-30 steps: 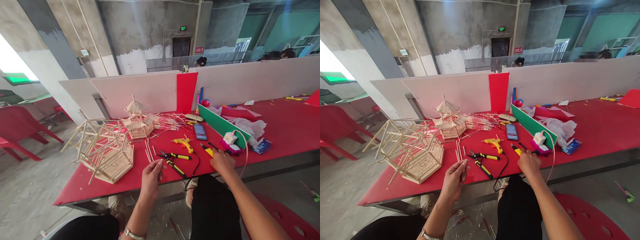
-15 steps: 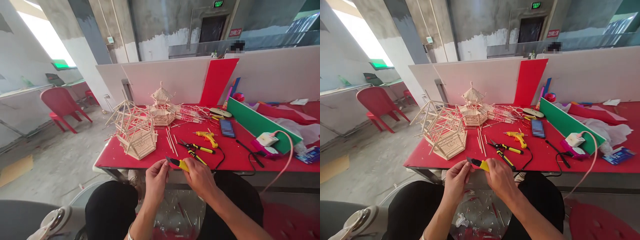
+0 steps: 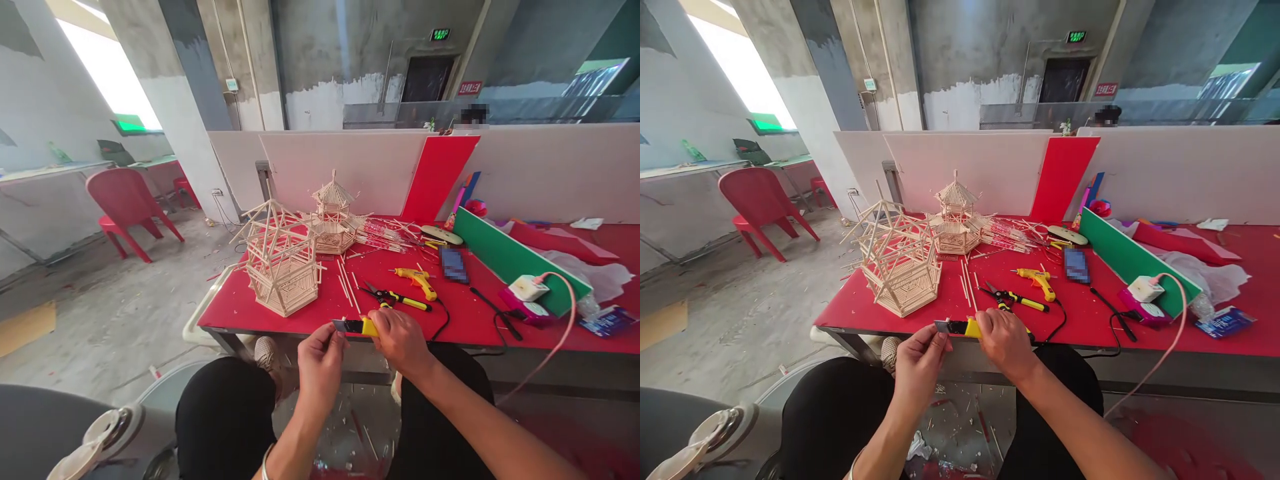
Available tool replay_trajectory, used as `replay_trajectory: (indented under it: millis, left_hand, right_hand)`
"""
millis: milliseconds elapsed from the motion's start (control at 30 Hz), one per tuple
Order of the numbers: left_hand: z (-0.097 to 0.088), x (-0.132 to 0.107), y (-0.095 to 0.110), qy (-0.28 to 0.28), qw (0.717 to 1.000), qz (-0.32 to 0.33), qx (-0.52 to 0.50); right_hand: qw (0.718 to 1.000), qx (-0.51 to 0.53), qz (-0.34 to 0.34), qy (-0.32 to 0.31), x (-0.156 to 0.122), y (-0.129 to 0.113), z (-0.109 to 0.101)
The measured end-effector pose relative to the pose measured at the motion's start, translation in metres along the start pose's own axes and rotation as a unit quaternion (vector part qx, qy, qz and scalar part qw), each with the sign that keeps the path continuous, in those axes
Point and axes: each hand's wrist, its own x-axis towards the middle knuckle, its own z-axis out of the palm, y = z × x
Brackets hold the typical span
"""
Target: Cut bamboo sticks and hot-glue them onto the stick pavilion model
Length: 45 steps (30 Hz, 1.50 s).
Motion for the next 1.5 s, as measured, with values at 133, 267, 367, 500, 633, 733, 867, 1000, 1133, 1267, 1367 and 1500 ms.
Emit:
replay_trajectory:
  millis: [133,267,367,500,633,733,867,1000,1133,1267,1367,1500]
  left_hand:
    - [0.016,-0.004,0.003,-0.005,0.999,-0.027,-0.036]
    - [0.027,-0.010,0.010,-0.027,0.996,-0.056,-0.062]
    - [0.019,-0.019,0.016,-0.026,0.992,-0.087,-0.086]
    - [0.001,-0.025,0.015,0.045,0.990,-0.113,-0.072]
    - [0.005,-0.014,0.008,0.018,0.990,-0.105,-0.088]
    - [0.007,-0.003,0.008,0.027,0.992,-0.096,-0.082]
    - [-0.005,0.001,0.009,0.029,0.991,-0.109,-0.075]
    - [-0.008,0.005,0.008,0.033,0.988,-0.123,-0.087]
    - [-0.002,0.010,0.010,0.037,0.988,-0.113,-0.097]
    - [-0.004,0.014,0.011,0.026,0.991,-0.085,-0.095]
    - [-0.007,0.019,0.007,0.035,0.992,-0.073,-0.099]
    - [-0.009,0.026,0.001,0.037,0.993,-0.063,-0.097]
  right_hand:
    - [1.000,-0.001,-0.003,0.016,-0.002,0.013,-0.004]
    - [0.999,0.034,0.018,-0.006,-0.007,0.022,-0.005]
    - [0.985,0.005,0.170,-0.022,-0.012,0.054,-0.017]
    - [0.918,-0.102,0.381,0.033,-0.011,0.121,-0.050]
    - [0.946,-0.127,0.292,-0.068,-0.009,0.139,-0.047]
    - [0.932,-0.104,0.309,-0.160,-0.026,0.135,-0.021]
    - [0.870,-0.106,0.394,-0.275,-0.061,0.144,0.005]
    - [0.889,-0.045,0.390,-0.236,-0.062,0.135,0.012]
    - [0.923,-0.039,0.335,-0.187,-0.030,0.110,0.023]
    - [0.919,-0.038,0.291,-0.264,0.001,0.098,0.042]
    - [0.916,-0.042,0.295,-0.267,0.022,0.091,0.051]
    - [0.902,-0.007,0.325,-0.286,0.051,0.083,0.058]
